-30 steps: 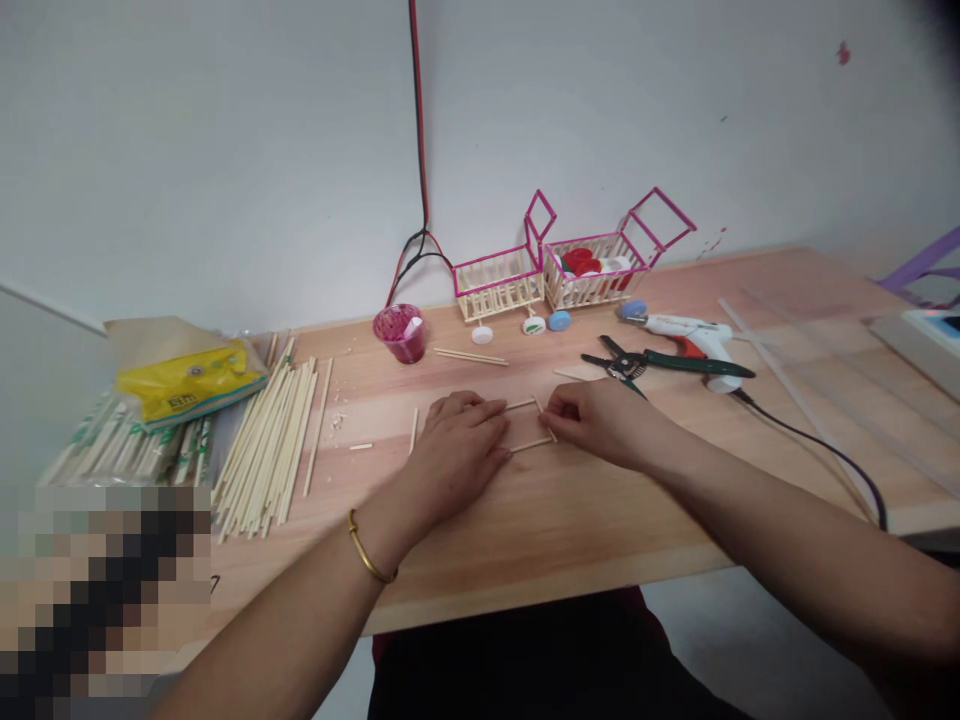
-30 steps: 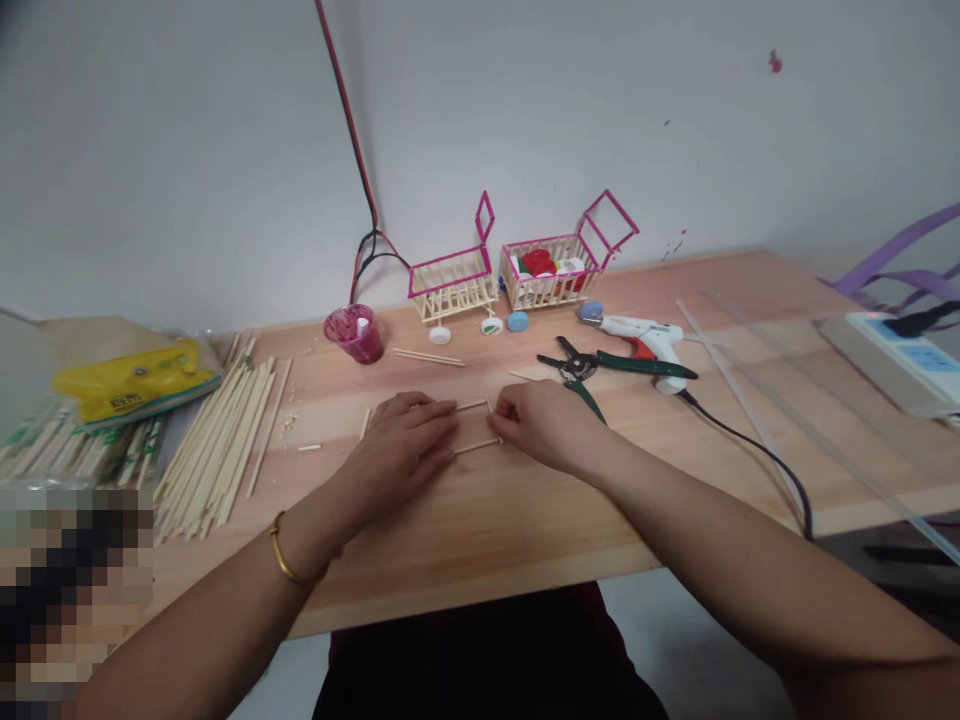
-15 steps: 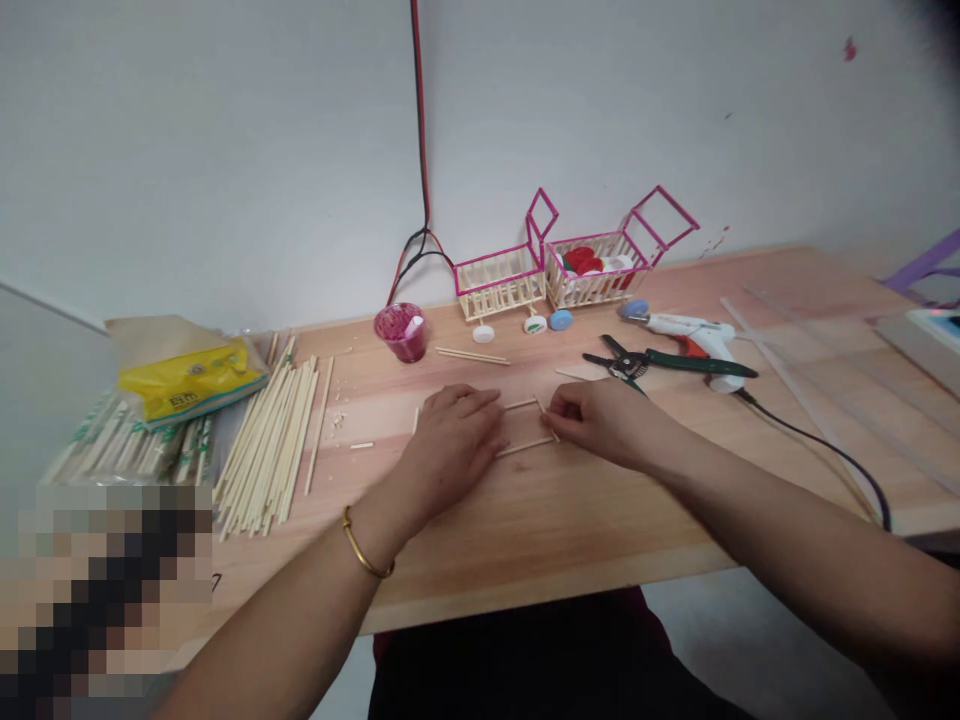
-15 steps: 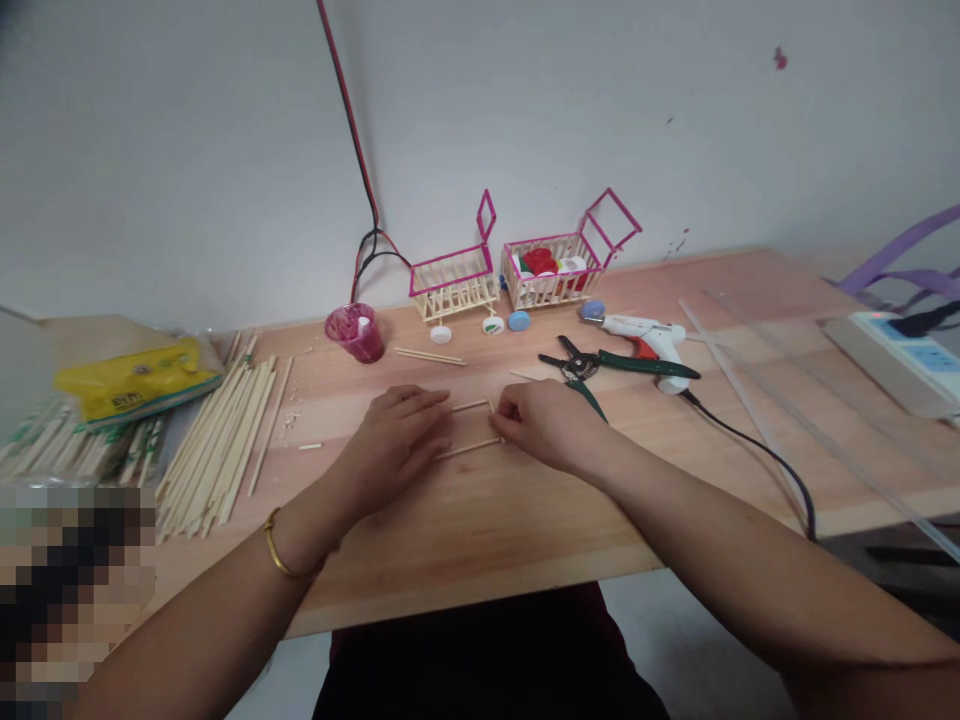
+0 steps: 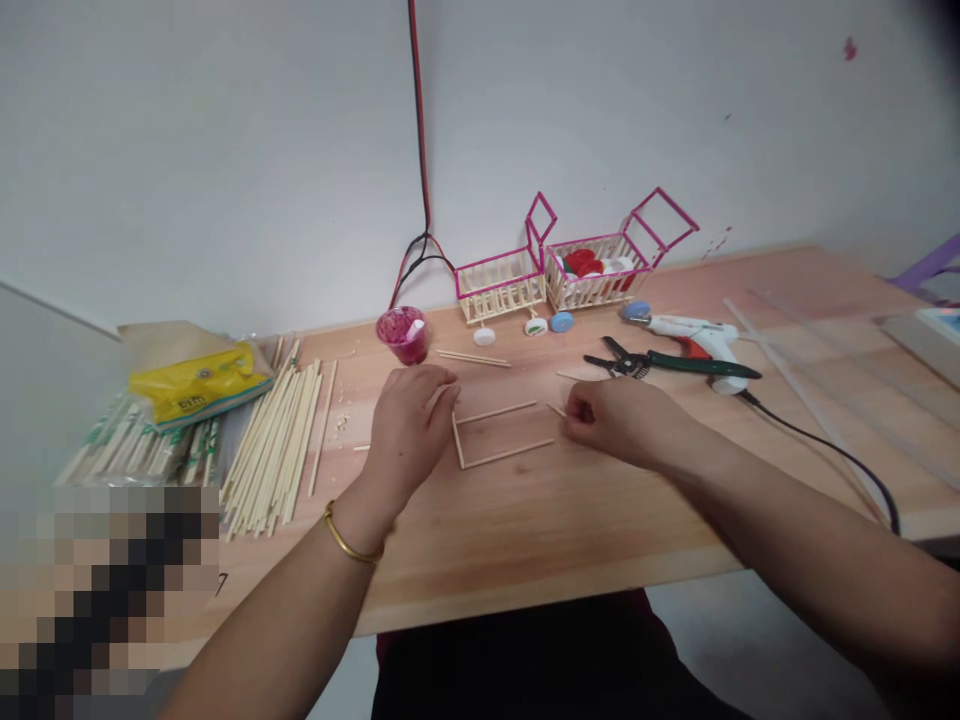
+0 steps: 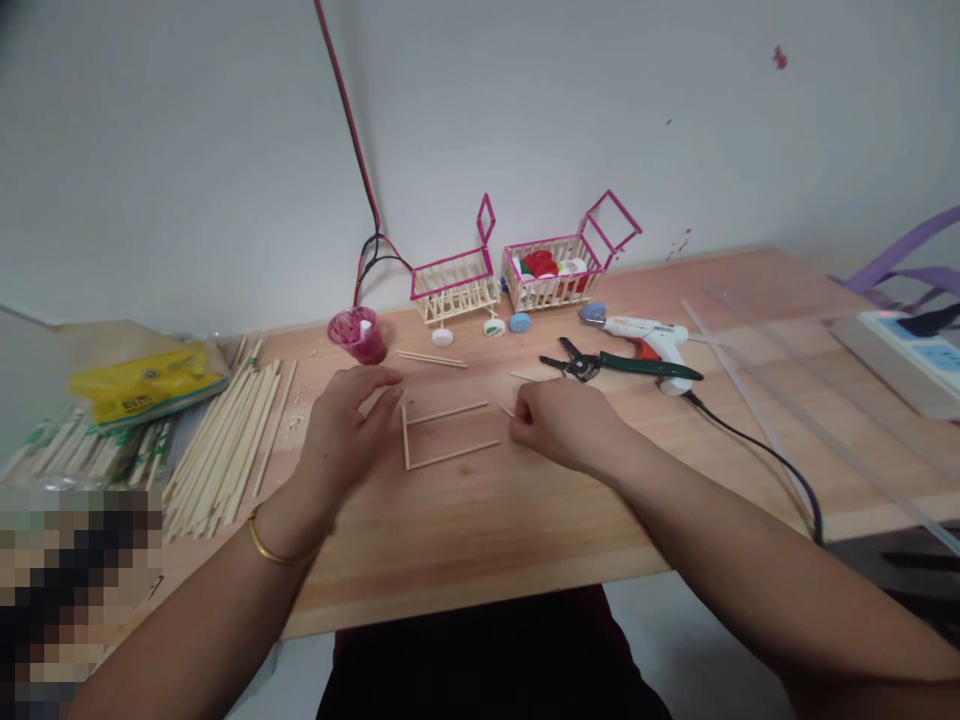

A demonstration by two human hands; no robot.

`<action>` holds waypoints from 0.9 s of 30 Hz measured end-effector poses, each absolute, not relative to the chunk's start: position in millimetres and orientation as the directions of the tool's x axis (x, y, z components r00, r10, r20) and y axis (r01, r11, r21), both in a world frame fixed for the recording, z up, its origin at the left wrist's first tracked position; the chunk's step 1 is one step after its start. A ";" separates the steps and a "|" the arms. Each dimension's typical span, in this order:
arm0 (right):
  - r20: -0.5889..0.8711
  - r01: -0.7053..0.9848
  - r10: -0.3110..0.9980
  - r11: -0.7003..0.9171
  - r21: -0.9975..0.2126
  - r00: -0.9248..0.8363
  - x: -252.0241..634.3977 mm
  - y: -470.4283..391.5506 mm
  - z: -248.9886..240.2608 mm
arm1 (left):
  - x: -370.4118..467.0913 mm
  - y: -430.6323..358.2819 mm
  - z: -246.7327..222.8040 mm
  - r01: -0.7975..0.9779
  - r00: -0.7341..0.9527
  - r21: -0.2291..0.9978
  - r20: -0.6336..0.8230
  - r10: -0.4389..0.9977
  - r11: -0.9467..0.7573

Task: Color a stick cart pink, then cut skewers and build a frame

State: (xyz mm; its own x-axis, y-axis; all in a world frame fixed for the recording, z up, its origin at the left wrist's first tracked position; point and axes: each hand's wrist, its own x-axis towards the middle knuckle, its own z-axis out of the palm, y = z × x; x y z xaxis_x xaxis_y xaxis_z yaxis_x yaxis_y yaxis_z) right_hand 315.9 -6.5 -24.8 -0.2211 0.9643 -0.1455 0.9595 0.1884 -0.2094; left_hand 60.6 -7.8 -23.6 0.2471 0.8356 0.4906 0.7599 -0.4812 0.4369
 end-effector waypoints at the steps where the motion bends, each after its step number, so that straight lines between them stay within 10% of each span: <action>1: -0.147 0.961 0.964 0.191 -0.202 -0.223 316.4 -6.5 -24.9 | 60.0 -7.4 -22.7 0.769 0.227 0.442 0.486 0.844 -0.461; 13: -0.068 0.865 0.964 0.198 -0.461 -0.257 316.3 -7.7 -18.2 | 56.1 -9.5 -12.8 0.913 0.162 0.377 0.008 0.987 -0.153; 27: 0.036 0.701 0.962 0.223 -0.678 -0.271 320.5 -2.2 -32.0 | 57.4 -12.6 -7.8 0.948 0.165 0.288 -0.076 0.983 -0.137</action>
State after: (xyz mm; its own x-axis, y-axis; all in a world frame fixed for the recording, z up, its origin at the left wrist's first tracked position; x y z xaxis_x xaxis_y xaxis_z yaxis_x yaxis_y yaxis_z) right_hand 320.5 -2.2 -32.0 -0.2709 0.9620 0.0358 0.7010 0.2226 -0.6775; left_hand 57.4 -12.6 -7.8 0.1652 0.9833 -0.0764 0.9478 -0.1369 0.2879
